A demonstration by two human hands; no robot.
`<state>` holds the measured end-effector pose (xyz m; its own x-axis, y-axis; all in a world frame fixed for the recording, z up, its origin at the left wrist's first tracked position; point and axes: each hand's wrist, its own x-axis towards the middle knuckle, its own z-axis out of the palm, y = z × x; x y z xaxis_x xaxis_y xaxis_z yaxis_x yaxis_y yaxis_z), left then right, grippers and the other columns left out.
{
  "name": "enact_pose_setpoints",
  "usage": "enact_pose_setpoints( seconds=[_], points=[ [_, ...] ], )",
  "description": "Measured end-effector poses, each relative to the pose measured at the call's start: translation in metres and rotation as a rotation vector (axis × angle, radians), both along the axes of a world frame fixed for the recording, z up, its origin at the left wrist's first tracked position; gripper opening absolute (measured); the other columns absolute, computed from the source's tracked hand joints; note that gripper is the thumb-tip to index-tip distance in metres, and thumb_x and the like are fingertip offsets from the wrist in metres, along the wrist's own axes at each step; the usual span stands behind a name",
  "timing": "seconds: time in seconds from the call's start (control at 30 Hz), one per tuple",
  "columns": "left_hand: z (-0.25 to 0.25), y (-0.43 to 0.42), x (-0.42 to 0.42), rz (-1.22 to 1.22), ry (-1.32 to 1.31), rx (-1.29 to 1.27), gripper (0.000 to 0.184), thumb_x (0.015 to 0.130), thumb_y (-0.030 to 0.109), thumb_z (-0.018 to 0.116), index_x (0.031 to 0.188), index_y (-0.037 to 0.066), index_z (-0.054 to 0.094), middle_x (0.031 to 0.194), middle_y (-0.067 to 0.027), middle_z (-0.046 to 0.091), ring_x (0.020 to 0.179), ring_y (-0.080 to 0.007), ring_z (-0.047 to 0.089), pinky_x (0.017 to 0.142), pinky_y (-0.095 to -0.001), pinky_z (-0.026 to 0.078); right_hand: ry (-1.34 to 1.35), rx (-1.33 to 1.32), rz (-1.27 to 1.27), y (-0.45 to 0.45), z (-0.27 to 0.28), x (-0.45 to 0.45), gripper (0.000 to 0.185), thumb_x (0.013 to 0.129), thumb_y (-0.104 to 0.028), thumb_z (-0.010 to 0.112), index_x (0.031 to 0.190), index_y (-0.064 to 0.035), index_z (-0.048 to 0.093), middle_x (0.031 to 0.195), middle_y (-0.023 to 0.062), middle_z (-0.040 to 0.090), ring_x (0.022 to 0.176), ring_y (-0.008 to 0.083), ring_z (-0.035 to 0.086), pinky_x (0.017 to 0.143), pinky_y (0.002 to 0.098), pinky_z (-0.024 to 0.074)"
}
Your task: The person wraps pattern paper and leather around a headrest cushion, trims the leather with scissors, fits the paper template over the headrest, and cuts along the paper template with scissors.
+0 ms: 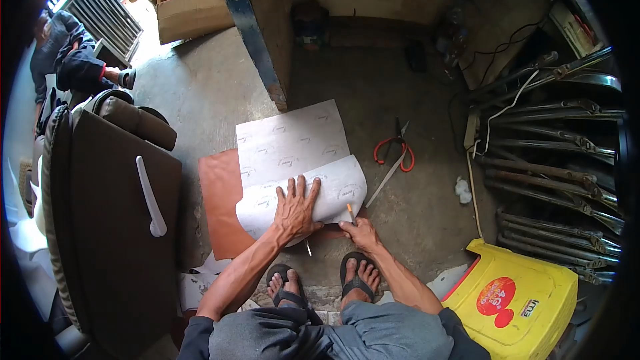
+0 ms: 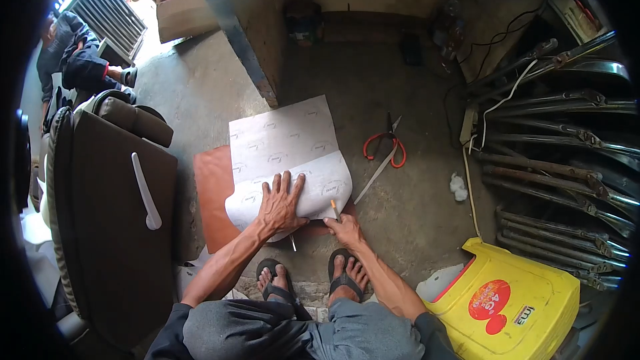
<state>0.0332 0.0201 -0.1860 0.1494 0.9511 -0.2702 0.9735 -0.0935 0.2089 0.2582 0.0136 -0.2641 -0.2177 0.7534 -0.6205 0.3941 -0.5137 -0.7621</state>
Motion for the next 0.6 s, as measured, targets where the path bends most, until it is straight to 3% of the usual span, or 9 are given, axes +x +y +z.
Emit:
enact_pose_setpoints(
  seconds=[0.03,0.13,0.2,0.4,0.53,0.6],
  points=[
    [0.002,0.002,-0.002,0.001,0.002,0.012,0.12,0.064,0.051,0.087,0.157,0.008,0.025,0.152,-0.0315,0.03,0.142,-0.0492,0.03,0.11,-0.071,0.024,0.048,-0.047,-0.03,0.002,0.005,-0.003,0.032,0.089,-0.032,0.073,0.077,-0.0058,0.061,0.062,-0.0019,0.056,0.046,0.0065,0.043,0.041,0.0256,0.0303],
    [0.009,-0.005,-0.01,0.033,-0.112,-0.019,0.125,0.061,0.054,0.087,0.158,0.008,0.024,0.146,-0.0315,0.034,0.137,-0.0499,0.034,0.108,-0.0715,0.025,0.191,-0.077,-0.015,0.007,0.039,0.0,0.031,0.09,-0.031,0.072,0.076,-0.0073,0.059,0.061,-0.0018,0.054,0.046,0.0062,0.042,0.04,0.026,0.0293],
    [0.003,-0.024,-0.004,0.064,-0.14,0.14,0.124,0.061,0.054,0.087,0.158,0.01,0.024,0.145,-0.0324,0.032,0.137,-0.049,0.033,0.108,-0.0708,0.025,0.31,-0.214,-0.128,-0.006,0.065,0.002,0.031,0.092,-0.026,0.07,0.072,-0.0094,0.054,0.06,-0.0031,0.049,0.045,0.0061,0.039,0.039,0.0258,0.0266],
    [0.095,-0.031,0.036,-0.022,-0.198,0.177,0.123,0.061,0.049,0.09,0.159,0.014,0.024,0.142,-0.0367,0.031,0.136,-0.056,0.03,0.107,-0.0716,0.026,0.468,-0.195,-0.312,-0.029,0.151,0.046,0.031,0.097,-0.019,0.065,0.071,-0.0106,0.05,0.057,-0.0039,0.042,0.043,0.0053,0.035,0.038,0.0254,0.0241],
    [0.163,-0.007,0.07,-0.204,-0.337,0.354,0.124,0.06,0.042,0.092,0.16,0.019,0.022,0.145,-0.0396,0.028,0.137,-0.0591,0.028,0.105,-0.0741,0.029,0.431,0.009,-0.595,-0.044,0.222,0.084,0.035,0.096,-0.016,0.065,0.065,-0.0105,0.047,0.053,-0.0022,0.042,0.038,0.0061,0.034,0.034,0.0242,0.0245],
    [0.189,-0.001,0.081,-0.268,-0.466,0.468,0.126,0.059,0.039,0.093,0.161,0.022,0.022,0.147,-0.0381,0.028,0.137,-0.0593,0.029,0.106,-0.0734,0.028,0.419,0.132,-0.568,-0.051,0.265,0.088,0.036,0.096,-0.016,0.064,0.064,-0.01,0.047,0.053,-0.0015,0.042,0.037,0.006,0.033,0.033,0.024,0.0246]
  ],
)
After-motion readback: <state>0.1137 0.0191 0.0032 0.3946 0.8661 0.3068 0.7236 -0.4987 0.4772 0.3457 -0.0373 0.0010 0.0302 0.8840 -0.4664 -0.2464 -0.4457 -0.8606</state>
